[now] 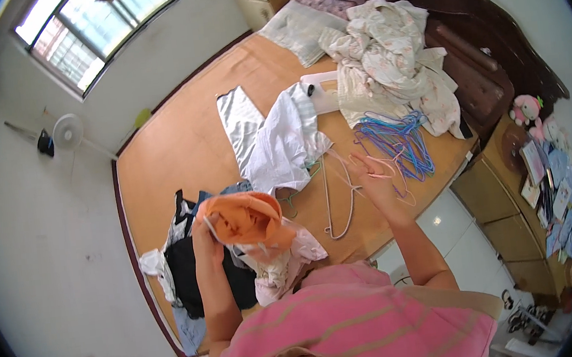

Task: The person hangs various clothes using hangers and then places them onto a garment rack.

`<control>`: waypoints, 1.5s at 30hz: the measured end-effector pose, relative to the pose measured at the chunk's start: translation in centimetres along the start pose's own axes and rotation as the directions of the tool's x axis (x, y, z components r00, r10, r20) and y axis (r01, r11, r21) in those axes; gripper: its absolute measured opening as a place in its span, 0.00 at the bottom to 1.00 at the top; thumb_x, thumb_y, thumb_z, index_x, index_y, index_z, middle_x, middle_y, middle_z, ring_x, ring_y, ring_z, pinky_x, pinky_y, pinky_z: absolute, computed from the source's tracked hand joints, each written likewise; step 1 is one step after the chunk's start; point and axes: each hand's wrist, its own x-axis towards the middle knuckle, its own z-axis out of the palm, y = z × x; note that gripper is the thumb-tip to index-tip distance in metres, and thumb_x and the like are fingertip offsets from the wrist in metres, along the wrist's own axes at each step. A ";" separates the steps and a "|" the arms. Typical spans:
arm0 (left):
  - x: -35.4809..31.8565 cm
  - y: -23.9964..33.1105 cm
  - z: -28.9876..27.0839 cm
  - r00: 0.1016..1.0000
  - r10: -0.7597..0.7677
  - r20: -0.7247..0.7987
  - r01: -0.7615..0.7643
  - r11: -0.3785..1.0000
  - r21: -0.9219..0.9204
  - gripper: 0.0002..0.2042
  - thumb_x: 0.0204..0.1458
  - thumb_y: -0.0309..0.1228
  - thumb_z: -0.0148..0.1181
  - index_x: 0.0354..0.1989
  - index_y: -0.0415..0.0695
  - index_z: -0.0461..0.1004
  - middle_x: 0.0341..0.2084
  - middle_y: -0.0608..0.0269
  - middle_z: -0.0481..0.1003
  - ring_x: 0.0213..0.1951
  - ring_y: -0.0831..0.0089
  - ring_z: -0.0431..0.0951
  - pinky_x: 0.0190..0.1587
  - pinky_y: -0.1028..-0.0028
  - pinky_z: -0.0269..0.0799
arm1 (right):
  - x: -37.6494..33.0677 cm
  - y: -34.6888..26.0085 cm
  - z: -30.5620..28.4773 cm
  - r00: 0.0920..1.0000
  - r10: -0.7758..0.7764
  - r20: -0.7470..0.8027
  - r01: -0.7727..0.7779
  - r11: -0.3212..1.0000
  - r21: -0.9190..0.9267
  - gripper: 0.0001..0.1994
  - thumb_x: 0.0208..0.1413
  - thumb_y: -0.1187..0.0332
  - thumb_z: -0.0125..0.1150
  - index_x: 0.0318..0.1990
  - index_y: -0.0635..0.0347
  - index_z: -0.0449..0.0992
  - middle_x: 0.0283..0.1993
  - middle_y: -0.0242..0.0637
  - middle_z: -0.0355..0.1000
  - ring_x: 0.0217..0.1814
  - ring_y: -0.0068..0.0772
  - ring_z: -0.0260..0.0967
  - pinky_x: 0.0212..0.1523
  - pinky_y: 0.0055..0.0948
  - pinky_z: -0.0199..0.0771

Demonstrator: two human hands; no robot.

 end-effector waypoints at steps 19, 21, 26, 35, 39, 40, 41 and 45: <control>-2.6 -2.7 6.8 0.742 0.584 0.330 -0.586 0.325 0.742 0.12 0.36 0.20 0.53 0.32 0.41 0.76 0.27 0.51 0.75 0.27 0.57 0.77 0.29 0.71 0.71 | -6.7 -5.9 16.3 0.913 -0.290 0.288 0.236 0.950 0.205 0.09 0.56 0.70 0.51 0.38 0.66 0.75 0.30 0.37 0.74 0.32 0.24 0.70 0.33 0.24 0.69; -2.4 -3.2 5.9 0.665 0.682 0.304 -0.578 0.212 0.788 0.15 0.36 0.20 0.54 0.36 0.41 0.74 0.30 0.53 0.73 0.29 0.53 0.75 0.30 0.67 0.71 | -6.4 -8.5 15.7 0.931 -0.229 0.283 0.157 0.954 0.256 0.09 0.56 0.71 0.50 0.38 0.66 0.74 0.31 0.36 0.73 0.32 0.23 0.70 0.32 0.23 0.68; -0.5 -3.6 3.1 0.761 0.643 0.080 -0.321 0.267 0.908 0.21 0.36 0.20 0.53 0.44 0.47 0.69 0.33 0.54 0.68 0.32 0.50 0.73 0.30 0.59 0.69 | -4.4 -11.0 13.5 0.970 0.016 0.243 -0.075 0.968 0.240 0.06 0.54 0.72 0.49 0.32 0.64 0.72 0.24 0.30 0.69 0.24 0.19 0.64 0.23 0.22 0.65; -1.8 -13.3 2.6 0.956 0.269 -0.115 -0.035 0.496 0.868 0.16 0.45 0.31 0.60 0.43 0.44 0.67 0.33 0.56 0.70 0.33 0.58 0.74 0.35 0.64 0.69 | 0.1 -14.2 14.5 0.963 0.170 0.207 -0.265 0.716 0.646 0.12 0.52 0.72 0.48 0.19 0.51 0.58 0.13 0.20 0.51 0.11 0.12 0.43 0.11 0.17 0.41; -1.8 -14.5 3.6 0.990 0.029 -0.141 0.090 0.642 0.761 0.15 0.50 0.39 0.56 0.41 0.45 0.66 0.30 0.54 0.75 0.33 0.54 0.75 0.35 0.62 0.69 | 1.2 -13.8 16.2 0.996 0.067 -0.059 -0.021 0.813 0.582 0.11 0.53 0.73 0.47 0.19 0.54 0.59 0.14 0.21 0.52 0.12 0.11 0.43 0.12 0.18 0.42; -1.9 -14.2 3.7 0.989 0.019 -0.143 0.102 0.615 0.782 0.14 0.50 0.39 0.55 0.40 0.45 0.66 0.29 0.54 0.75 0.33 0.54 0.76 0.34 0.61 0.69 | 1.3 -13.7 16.4 0.992 0.022 -0.127 0.049 0.846 0.531 0.11 0.53 0.72 0.47 0.19 0.55 0.60 0.14 0.21 0.54 0.12 0.11 0.44 0.13 0.20 0.44; -1.6 -14.7 3.3 0.988 -0.018 -0.154 0.128 0.654 0.745 0.14 0.50 0.40 0.55 0.39 0.45 0.66 0.30 0.53 0.75 0.33 0.54 0.76 0.34 0.60 0.69 | 1.3 -13.8 16.5 0.992 0.022 -0.123 0.047 0.846 0.531 0.11 0.53 0.72 0.47 0.19 0.55 0.60 0.14 0.21 0.54 0.12 0.11 0.44 0.13 0.20 0.44; -2.0 -14.3 3.4 0.988 0.000 -0.154 0.119 0.637 0.762 0.13 0.51 0.39 0.54 0.39 0.44 0.66 0.30 0.51 0.75 0.32 0.52 0.76 0.34 0.59 0.69 | 1.7 -13.9 16.4 0.984 0.073 -0.162 0.029 0.832 0.553 0.11 0.54 0.72 0.46 0.20 0.58 0.62 0.15 0.22 0.55 0.14 0.13 0.46 0.14 0.20 0.46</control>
